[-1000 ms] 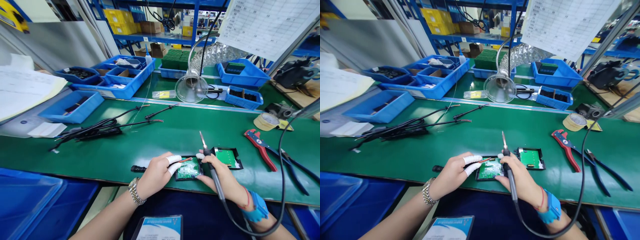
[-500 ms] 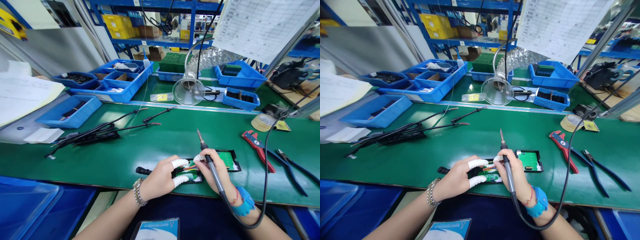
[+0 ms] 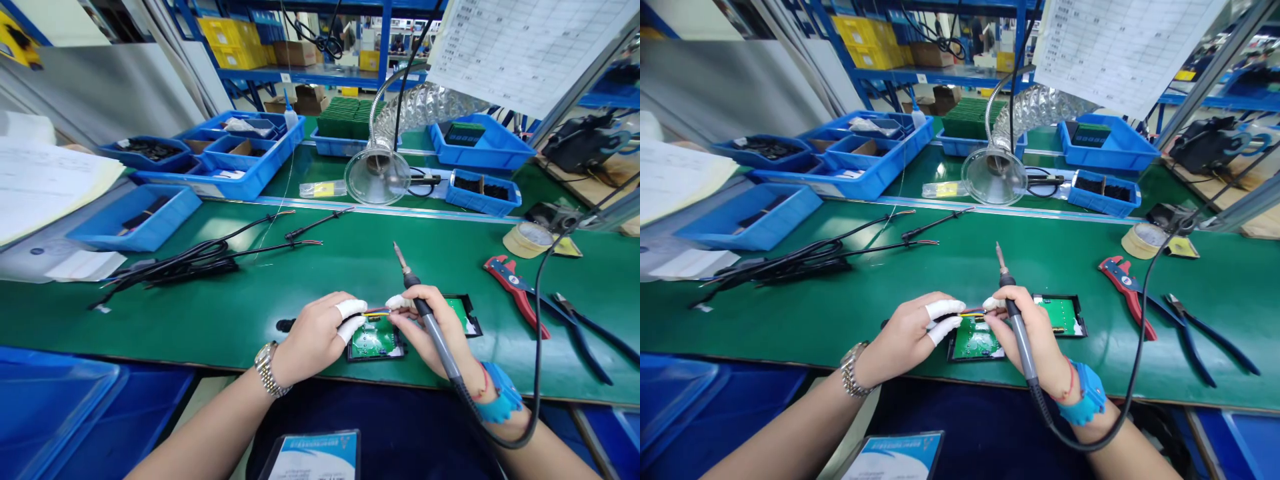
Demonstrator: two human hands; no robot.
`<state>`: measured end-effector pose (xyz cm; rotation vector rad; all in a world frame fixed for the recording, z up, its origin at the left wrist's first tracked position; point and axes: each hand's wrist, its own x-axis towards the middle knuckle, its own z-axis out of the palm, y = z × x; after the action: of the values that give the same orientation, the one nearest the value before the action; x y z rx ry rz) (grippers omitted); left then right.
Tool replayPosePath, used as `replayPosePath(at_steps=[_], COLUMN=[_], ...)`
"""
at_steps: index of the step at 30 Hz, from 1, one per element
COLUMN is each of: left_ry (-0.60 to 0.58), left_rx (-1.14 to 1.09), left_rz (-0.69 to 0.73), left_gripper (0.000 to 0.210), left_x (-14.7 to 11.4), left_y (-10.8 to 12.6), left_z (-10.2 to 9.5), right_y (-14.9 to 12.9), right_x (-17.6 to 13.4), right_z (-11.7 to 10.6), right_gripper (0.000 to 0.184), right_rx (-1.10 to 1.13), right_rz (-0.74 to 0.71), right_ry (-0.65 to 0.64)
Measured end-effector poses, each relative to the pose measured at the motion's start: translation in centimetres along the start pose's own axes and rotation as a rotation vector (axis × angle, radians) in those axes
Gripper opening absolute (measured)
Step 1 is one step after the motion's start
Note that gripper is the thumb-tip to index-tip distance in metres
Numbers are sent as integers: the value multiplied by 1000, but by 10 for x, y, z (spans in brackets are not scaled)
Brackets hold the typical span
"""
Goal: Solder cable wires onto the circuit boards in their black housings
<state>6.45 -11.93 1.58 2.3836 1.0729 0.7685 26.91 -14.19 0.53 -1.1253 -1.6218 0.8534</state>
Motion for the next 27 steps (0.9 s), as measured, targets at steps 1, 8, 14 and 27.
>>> replayPosePath(at_steps=[1, 8, 14, 27], left_ry=[0, -25, -112, -337], left_rx=[18, 112, 85, -155], left_rz=[-34, -283, -324, -173], left_gripper=[20, 20, 24, 21], left_x=[0, -11, -11, -21], left_y=[-1, -18, -21, -6], left_z=[-2, -12, -9, -11], right_y=[1, 14, 3, 17], right_x=[0, -18, -47, -22], right_z=[-1, -13, -4, 6], right_gripper=[25, 29, 31, 53], right_rx=[-21, -355, -258, -442], right_rz=[-16, -68, 4, -1], right_ry=[9, -97, -196, -173])
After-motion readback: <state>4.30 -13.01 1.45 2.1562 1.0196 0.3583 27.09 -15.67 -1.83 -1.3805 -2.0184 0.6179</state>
